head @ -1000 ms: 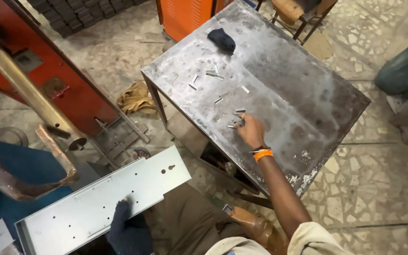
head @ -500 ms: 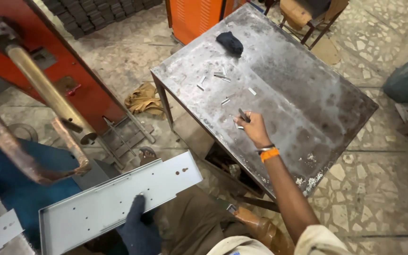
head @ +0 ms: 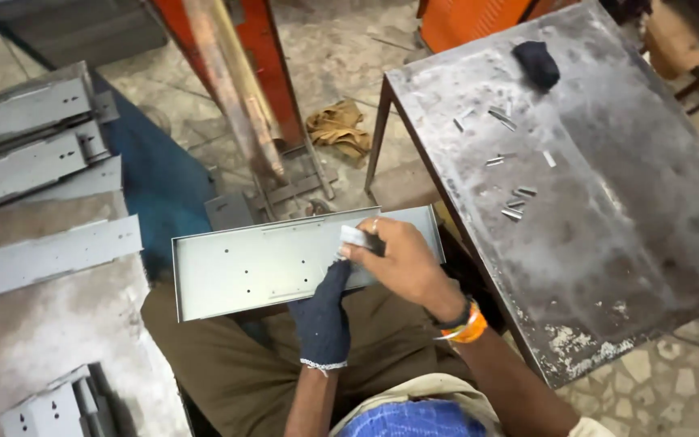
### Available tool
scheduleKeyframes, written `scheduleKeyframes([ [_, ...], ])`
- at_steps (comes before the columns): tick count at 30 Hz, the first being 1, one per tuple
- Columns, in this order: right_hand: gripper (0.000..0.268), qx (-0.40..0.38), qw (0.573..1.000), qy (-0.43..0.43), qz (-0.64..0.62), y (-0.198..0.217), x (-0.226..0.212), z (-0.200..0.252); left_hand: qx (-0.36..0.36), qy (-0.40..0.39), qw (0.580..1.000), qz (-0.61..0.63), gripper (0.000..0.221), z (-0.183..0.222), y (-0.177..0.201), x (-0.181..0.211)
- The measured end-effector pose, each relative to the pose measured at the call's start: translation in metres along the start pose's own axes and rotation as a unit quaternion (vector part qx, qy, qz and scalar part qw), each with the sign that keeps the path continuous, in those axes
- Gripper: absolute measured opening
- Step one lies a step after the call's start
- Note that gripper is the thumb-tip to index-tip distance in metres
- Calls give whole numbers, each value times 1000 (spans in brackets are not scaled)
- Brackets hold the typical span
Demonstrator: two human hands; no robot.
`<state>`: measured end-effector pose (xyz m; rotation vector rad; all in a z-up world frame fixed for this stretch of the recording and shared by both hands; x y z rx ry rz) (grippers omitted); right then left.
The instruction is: The recorder is using a spot welding machine to attach small metal clips to a larger metal plate component.
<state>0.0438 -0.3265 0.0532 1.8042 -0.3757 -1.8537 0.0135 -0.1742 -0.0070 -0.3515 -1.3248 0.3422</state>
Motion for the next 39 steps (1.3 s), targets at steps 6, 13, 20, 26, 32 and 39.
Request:
scheduleKeyframes([
  [6,25,73,980,177,48,13,5,19,-61,-197,922,-328,21,4,31,-17],
  [13,9,102,994,10,22,-7,-40,30,-44,-285,791,-540,52,13,32,-14],
  [20,12,134,961,165,177,-18,-66,40,-29,-253,823,-508,58,20,29,-14],
  [26,17,159,956,162,183,-18,-63,42,-23,-257,805,-535,63,25,35,-24],
  [32,19,250,951,106,151,-6,-53,40,2,-275,809,-519,59,28,31,-13],
  [39,38,377,897,-3,231,17,-46,32,14,-246,828,-503,57,35,48,-12],
])
Point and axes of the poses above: each hand's wrist, its own z-axis away from the middle knuckle, its own y-axis out of the back of the hand, x = y × z, the point moved 1 cm from there along -z, towards the middle knuckle, and after that the axes turned 11 degrees about -x, right-handed, at the moved point
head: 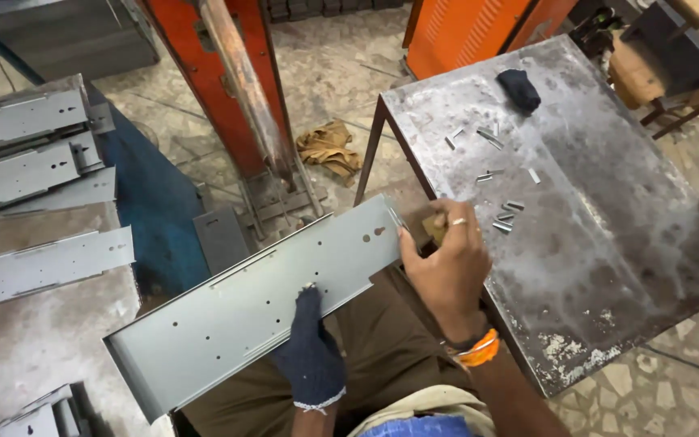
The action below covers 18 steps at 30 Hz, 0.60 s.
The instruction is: The recorder is using a spot welding machine to attach small metal clips to a larger metal plate component.
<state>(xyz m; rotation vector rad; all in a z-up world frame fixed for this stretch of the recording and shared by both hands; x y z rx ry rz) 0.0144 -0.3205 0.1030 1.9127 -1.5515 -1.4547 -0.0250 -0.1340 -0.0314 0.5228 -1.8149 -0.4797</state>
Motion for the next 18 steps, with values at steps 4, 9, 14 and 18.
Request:
scheduleKeyframes([
  [4,30,-105,993,-45,7,-13,13,3,11,-24,994,-102,53,-2,11,-3],
  [9,22,-130,989,69,-16,-24,4,14,21,-9,998,-59,51,1,19,-33],
  [14,24,-149,981,114,-48,-30,-7,17,88,-35,992,-85,44,7,20,-60],
  [18,25,-128,976,148,-93,-34,-17,9,67,-7,992,-108,32,3,18,-69],
])
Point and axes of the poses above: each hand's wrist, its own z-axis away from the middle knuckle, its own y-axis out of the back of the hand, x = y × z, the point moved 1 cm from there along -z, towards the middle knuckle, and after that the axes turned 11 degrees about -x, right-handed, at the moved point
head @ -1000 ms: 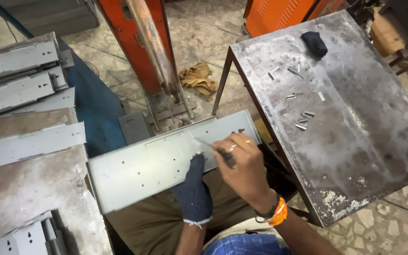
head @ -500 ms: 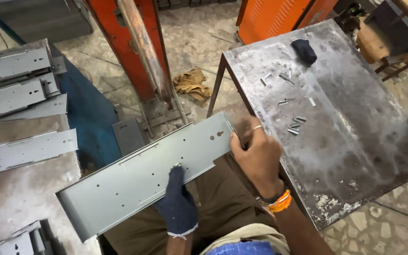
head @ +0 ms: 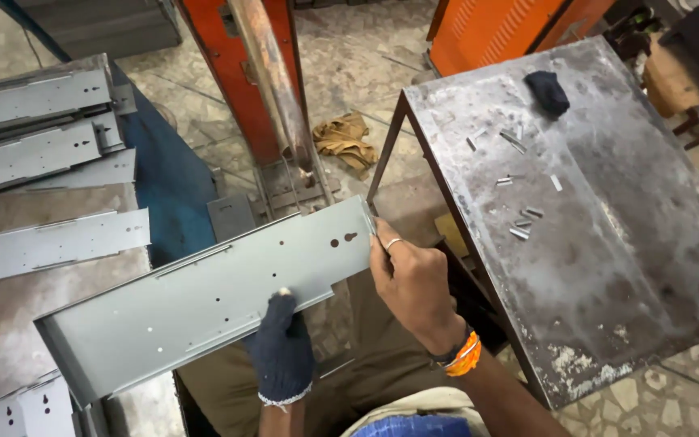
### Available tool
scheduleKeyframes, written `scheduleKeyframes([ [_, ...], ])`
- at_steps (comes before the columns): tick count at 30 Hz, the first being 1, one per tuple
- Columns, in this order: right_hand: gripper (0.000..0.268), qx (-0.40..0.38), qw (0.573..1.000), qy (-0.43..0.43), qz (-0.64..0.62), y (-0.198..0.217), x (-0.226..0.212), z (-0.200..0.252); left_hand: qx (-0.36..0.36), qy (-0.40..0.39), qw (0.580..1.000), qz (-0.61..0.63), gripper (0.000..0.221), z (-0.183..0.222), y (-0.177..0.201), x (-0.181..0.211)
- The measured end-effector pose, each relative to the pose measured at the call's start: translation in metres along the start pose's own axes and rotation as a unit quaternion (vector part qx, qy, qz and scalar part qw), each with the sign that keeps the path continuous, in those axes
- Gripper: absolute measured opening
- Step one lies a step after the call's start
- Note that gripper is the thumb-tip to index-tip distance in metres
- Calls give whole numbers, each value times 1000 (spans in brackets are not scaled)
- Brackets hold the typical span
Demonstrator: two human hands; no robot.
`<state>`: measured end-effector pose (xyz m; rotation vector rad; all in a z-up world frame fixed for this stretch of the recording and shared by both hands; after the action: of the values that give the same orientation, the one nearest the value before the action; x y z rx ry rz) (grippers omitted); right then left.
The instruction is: The recorder is using a spot welding machine to attach small metal clips to a larger metal plate component.
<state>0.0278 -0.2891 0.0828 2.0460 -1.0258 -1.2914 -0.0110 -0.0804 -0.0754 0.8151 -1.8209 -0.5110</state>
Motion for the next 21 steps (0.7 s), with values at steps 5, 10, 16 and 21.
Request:
scheduleKeyframes([
  [5,24,-3,1000,21,16,1,-12,-28,-54,-16,997,46,44,-45,29,28],
  [10,26,-33,999,11,9,-3,-19,-47,-3,-36,998,57,42,-64,41,28],
  [16,25,-33,999,13,29,-12,-21,-64,4,-37,998,45,42,-78,40,22],
  [21,25,-40,999,5,29,-11,-28,-69,1,-17,998,59,44,-85,46,20],
])
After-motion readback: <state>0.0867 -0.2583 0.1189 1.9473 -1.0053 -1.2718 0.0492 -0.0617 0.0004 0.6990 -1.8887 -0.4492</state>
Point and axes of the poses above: each hand's wrist, its own z-axis away from the middle knuckle, its own y-axis out of the back of the hand, x = y × z, the point moved 1 cm from there along -z, towards the middle knuckle, and after that the axes turned 11 degrees about -x, right-handed, at the moved point
